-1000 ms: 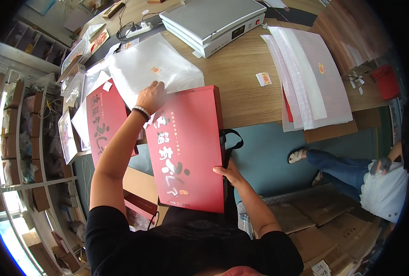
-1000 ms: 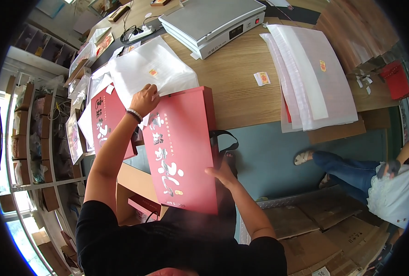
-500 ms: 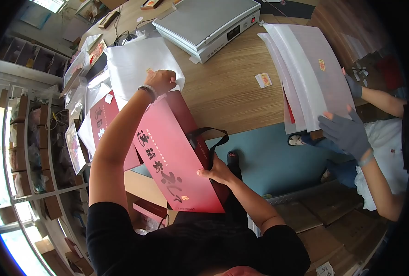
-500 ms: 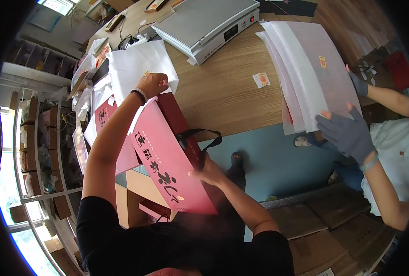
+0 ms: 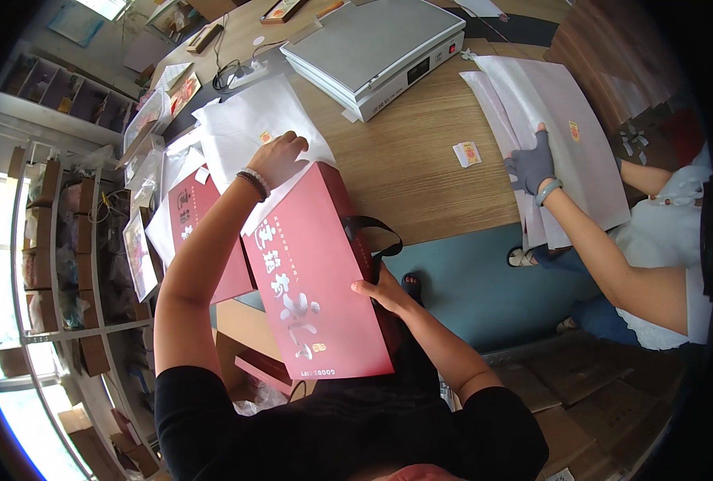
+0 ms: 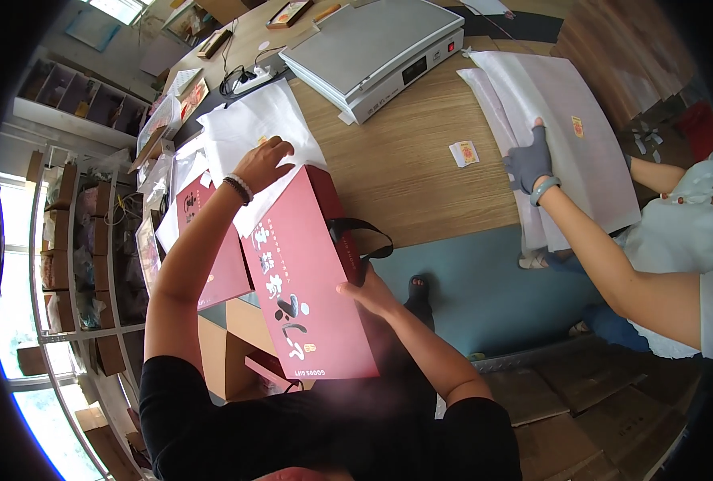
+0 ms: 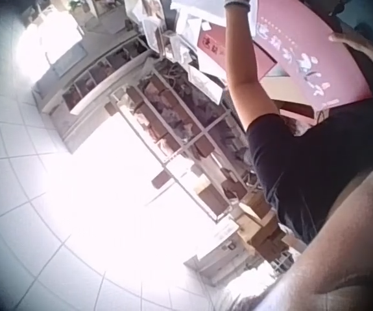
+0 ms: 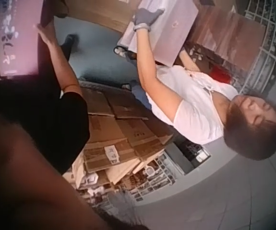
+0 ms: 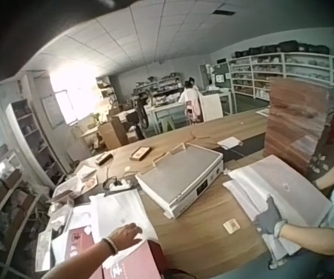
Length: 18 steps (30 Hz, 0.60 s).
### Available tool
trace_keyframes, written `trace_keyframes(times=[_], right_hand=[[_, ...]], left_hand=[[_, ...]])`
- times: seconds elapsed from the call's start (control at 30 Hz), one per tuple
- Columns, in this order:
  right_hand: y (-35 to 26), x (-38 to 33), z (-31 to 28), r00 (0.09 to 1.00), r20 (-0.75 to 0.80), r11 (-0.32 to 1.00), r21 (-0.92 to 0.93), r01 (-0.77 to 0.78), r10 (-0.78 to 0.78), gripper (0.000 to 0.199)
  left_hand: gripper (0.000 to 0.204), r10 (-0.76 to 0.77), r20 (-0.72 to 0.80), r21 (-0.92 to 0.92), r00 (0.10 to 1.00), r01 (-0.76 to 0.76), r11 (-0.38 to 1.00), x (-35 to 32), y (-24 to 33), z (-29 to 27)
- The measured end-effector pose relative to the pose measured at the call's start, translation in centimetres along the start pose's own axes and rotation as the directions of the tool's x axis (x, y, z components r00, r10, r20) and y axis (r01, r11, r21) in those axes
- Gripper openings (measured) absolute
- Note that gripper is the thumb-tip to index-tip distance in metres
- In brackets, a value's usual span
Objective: Packing gift boxes with paper and placing them into bags.
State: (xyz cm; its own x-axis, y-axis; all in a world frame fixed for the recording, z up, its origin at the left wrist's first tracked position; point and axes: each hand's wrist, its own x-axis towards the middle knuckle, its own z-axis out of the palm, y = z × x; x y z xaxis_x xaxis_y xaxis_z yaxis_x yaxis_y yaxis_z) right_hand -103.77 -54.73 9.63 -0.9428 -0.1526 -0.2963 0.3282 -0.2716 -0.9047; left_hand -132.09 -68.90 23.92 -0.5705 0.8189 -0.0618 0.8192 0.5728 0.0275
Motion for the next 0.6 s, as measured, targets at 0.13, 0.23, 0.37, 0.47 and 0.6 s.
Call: trace_keyframes(times=[0.13, 0.23, 0.37, 0.47, 0.6], right_hand=[[-0.6, 0.4, -0.3, 0.999, 0.038, 1.000, 0.015, 0.014, -0.014, 0.085], [-0.2, 1.0, -1.1, 0.996, 0.082, 0.987, 0.161, 0.005, -0.019, 0.090], [0.2, 1.5, -0.6, 0.994, 0.104, 0.997, 0.082, 0.016, -0.025, 0.092], [0.2, 2.4, -0.6, 0.998, 0.062, 0.999, 0.030, -0.028, 0.026, 0.096], [-0.4, 3.1, -1.5, 0.994, 0.018, 0.989, 0.103, -0.106, 0.105, 0.093]], left_hand=[[0.047, -0.240, 0.131, -0.170, 0.962, 0.260, 0.951, -0.2, 0.1, 3.4], [0.036, -0.191, 0.137, -0.117, 0.972, 0.207, 0.971, -0.3, 0.4, 5.1], [0.014, -0.306, -0.011, -0.015, 0.952, 0.306, 0.952, -0.2, -0.7, 7.4], [0.006, -0.233, -0.088, 0.028, 0.968, 0.236, 0.971, -0.2, 0.3, 7.8], [0.004, -0.009, -0.185, 0.128, 0.983, 0.033, 0.991, -0.5, 2.7, 8.0]])
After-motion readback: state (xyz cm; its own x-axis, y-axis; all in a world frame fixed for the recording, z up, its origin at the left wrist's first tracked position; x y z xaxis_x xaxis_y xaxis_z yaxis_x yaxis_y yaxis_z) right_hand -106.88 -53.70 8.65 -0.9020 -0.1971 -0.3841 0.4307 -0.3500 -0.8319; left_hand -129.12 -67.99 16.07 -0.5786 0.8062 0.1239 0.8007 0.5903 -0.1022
